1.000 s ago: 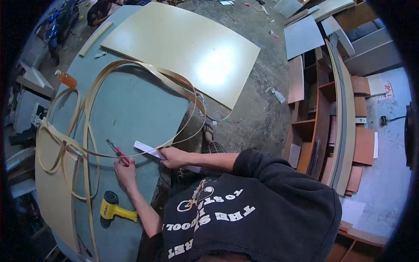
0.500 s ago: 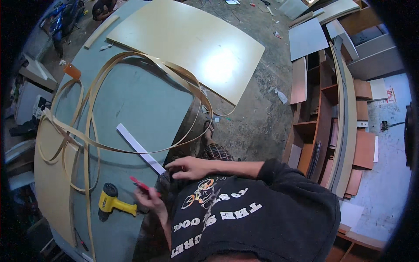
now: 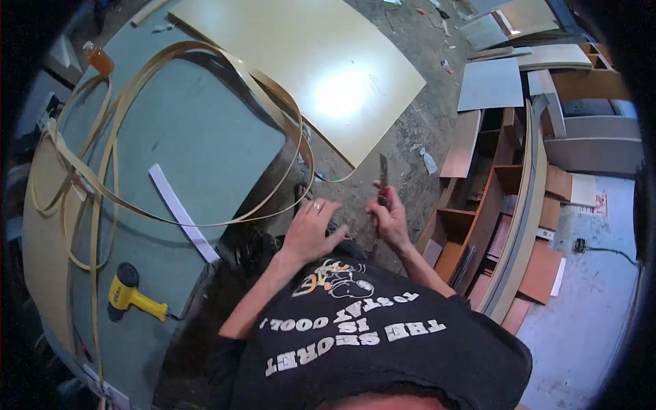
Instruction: The person applies adhesive from a bottle to the edge of a board, positions a strip of banding material, and uses a heat gun and a sanding block to secure and smooth it.
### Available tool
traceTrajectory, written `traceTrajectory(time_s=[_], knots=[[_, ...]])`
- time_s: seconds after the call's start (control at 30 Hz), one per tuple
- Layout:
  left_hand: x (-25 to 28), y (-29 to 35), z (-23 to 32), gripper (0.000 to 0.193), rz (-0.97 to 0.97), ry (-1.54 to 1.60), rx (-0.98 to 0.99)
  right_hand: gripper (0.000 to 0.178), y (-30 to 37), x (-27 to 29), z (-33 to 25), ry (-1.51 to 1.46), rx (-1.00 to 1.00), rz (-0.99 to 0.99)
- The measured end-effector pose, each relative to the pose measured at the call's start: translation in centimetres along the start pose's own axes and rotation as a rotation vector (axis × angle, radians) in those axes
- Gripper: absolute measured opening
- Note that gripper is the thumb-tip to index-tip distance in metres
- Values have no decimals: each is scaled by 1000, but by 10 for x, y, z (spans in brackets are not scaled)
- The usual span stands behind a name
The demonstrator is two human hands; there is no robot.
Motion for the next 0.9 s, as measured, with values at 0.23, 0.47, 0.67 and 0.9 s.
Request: traceTrajectory(time_s=[0.23, 0.47, 0.67, 0.9], knots=[[-57, -104, -42, 36, -41, -448, 214, 19, -22, 76, 61, 432, -1, 4], [-86, -135, -84, 28, -220, -451, 413, 18, -74, 62, 65, 662, 67, -150], [-80, -136, -77, 29, -43, -353, 377, 19, -94, 69, 74, 872, 8, -266], [-83, -129, -81, 29, 56, -359, 302, 19, -105, 70, 69, 962, -132, -325]])
Point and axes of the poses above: each hand's wrist, its own y-axis away from the middle knuckle, its own x-axis out of the back of the hand, z = x × y, the point moved 5 cm from there along -y, towards the middle knuckle, and after that the axes turned 14 degrees about -z, right-handed, at the moved point
